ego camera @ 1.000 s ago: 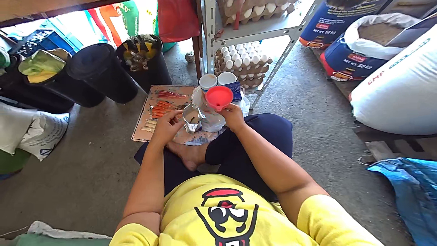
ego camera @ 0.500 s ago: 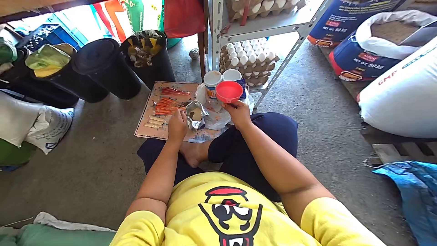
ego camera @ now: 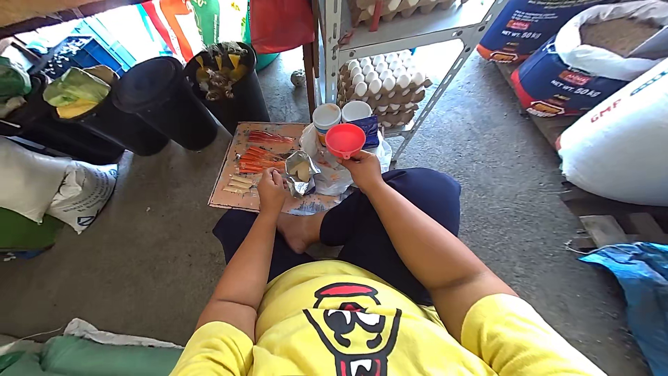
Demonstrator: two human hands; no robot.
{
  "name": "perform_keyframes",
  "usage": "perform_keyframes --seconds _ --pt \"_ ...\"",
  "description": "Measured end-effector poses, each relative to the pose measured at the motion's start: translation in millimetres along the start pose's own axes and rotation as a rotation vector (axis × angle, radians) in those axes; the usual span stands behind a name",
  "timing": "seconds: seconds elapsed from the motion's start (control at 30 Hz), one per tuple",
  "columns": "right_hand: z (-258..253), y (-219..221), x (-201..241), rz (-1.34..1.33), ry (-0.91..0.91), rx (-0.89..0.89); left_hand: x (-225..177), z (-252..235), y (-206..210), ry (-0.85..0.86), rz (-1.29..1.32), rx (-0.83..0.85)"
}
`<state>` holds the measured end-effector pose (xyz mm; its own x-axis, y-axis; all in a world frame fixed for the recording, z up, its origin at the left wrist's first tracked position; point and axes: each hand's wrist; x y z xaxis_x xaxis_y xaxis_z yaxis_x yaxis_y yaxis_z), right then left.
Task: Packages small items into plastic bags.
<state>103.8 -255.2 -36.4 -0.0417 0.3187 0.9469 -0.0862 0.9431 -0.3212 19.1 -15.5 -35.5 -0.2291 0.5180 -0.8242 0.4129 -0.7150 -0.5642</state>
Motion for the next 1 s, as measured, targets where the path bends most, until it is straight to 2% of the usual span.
perform_keyframes --seconds 0.3,0.63,1.0 --pt "-2 2 0 0.055 0.057 0.015 5 5 -15 -0.032 0.160 -0.181" --pt "3 -2 8 0.193 0.089 0.098 -6 15 -31 -0.179 0.301 -0.224" --pt "-2 8 5 0.304 0.035 0.192 -64 6 -50 0.101 0.513 -0.218"
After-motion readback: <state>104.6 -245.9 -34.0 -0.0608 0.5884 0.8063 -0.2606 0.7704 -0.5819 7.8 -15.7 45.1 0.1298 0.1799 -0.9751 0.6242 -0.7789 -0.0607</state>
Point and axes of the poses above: each hand's wrist, its own z-axis away from the middle knuckle, its own y-axis out of the palm, x = y × z, and after that the axes turned 1 degree about -x, right-handed
